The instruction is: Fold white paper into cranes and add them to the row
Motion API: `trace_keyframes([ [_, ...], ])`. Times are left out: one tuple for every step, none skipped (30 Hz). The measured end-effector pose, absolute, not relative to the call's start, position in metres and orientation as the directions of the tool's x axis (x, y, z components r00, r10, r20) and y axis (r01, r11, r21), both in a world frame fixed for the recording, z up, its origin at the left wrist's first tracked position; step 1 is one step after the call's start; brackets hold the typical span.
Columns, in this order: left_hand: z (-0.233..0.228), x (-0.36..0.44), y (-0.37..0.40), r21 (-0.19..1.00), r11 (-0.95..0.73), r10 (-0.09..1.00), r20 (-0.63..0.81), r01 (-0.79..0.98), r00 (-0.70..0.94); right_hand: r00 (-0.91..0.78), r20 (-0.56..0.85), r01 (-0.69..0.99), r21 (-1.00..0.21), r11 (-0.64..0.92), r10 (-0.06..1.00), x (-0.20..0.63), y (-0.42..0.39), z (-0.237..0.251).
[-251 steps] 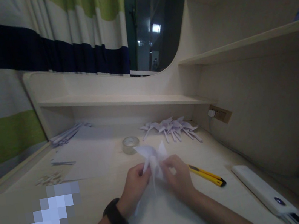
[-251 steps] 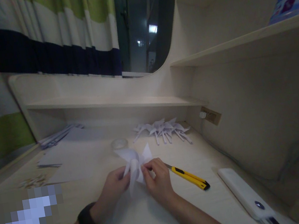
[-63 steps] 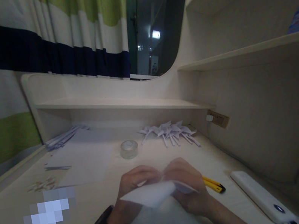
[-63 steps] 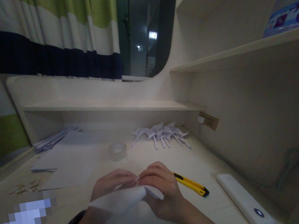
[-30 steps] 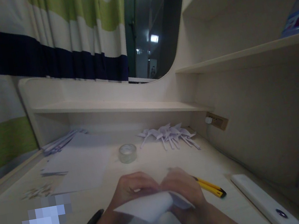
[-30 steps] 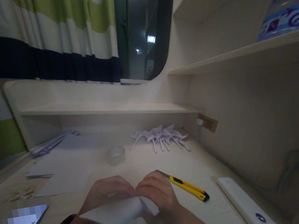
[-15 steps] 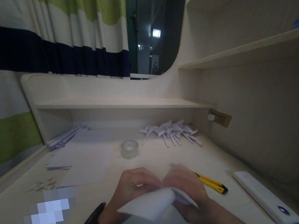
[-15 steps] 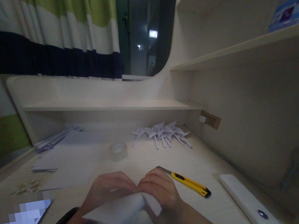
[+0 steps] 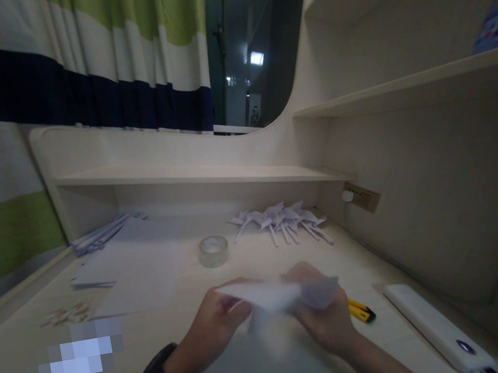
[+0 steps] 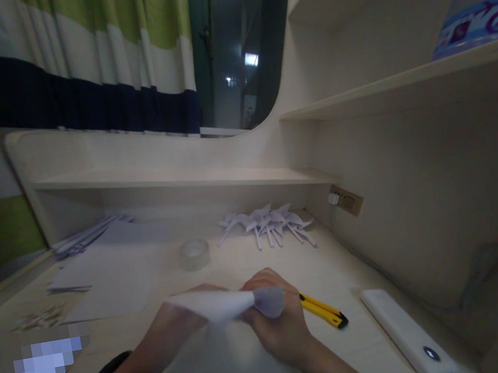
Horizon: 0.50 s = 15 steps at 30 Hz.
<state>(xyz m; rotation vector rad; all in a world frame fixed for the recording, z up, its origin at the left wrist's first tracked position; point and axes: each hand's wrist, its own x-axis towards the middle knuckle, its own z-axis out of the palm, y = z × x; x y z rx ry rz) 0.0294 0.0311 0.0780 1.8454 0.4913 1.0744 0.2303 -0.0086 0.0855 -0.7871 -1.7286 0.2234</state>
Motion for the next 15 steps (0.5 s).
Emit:
trace_keyframes([
  [0.077, 0.030, 0.032, 0.886, -0.458, 0.735, 0.423, -0.073, 0.530, -0.051, 0.718, 0.360, -0.636, 0.683, 0.695, 0.230, -0.008, 0.088],
  [0.075, 0.032, 0.033, 0.906, -0.419, 0.765, 0.384, -0.053, 0.517, -0.008, 0.633, 0.328, -0.729, 0.601, 0.774, 0.230, -0.006, 0.092],
  [0.074, 0.033, 0.034, 0.919, -0.390, 0.785, 0.363, -0.054, 0.503, 0.017, 0.554, 0.295, -0.798, 0.525, 0.832, 0.230, -0.004, 0.096],
  [0.074, 0.034, 0.034, 0.928, -0.366, 0.798, 0.352, -0.071, 0.489, 0.034, 0.490, 0.269, -0.844, 0.464, 0.871, 0.229, -0.002, 0.100],
  [0.073, 0.036, 0.035, 0.935, -0.339, 0.807, 0.345, -0.104, 0.479, 0.039, 0.451, 0.251, -0.868, 0.428, 0.892, 0.229, 0.002, 0.105],
  [0.073, 0.037, 0.035, 0.942, -0.306, 0.813, 0.335, -0.140, 0.476, 0.029, 0.436, 0.238, -0.877, 0.417, 0.900, 0.228, 0.006, 0.109],
  [0.073, 0.038, 0.035, 0.947, -0.268, 0.818, 0.320, -0.176, 0.478, 0.005, 0.434, 0.227, -0.878, 0.421, 0.901, 0.227, 0.010, 0.113],
  [0.073, 0.038, 0.035, 0.950, -0.231, 0.822, 0.305, -0.208, 0.480, -0.043, 0.434, 0.215, -0.876, 0.433, 0.900, 0.225, 0.016, 0.116],
  [0.074, 0.038, 0.035, 0.952, -0.199, 0.827, 0.291, -0.232, 0.482, -0.098, 0.434, 0.200, -0.873, 0.445, 0.895, 0.224, 0.022, 0.118],
  [0.074, 0.037, 0.036, 0.953, -0.176, 0.830, 0.278, -0.248, 0.483, -0.154, 0.430, 0.182, -0.872, 0.454, 0.890, 0.222, 0.028, 0.119],
  [0.074, 0.036, 0.037, 0.953, -0.161, 0.835, 0.270, -0.257, 0.480, -0.198, 0.426, 0.159, -0.875, 0.458, 0.883, 0.220, 0.034, 0.118],
  [0.075, 0.035, 0.038, 0.952, -0.155, 0.842, 0.268, -0.264, 0.469, -0.218, 0.432, 0.135, -0.875, 0.465, 0.875, 0.218, 0.040, 0.116],
  [0.075, 0.034, 0.039, 0.950, -0.156, 0.852, 0.267, -0.269, 0.451, -0.214, 0.452, 0.114, -0.869, 0.481, 0.866, 0.216, 0.045, 0.112],
  [0.075, 0.033, 0.040, 0.950, -0.159, 0.866, 0.265, -0.269, 0.424, -0.187, 0.487, 0.114, -0.852, 0.511, 0.853, 0.215, 0.049, 0.108],
  [0.076, 0.032, 0.041, 0.950, -0.162, 0.886, 0.259, -0.268, 0.385, -0.126, 0.539, 0.140, -0.822, 0.552, 0.833, 0.215, 0.052, 0.104],
])
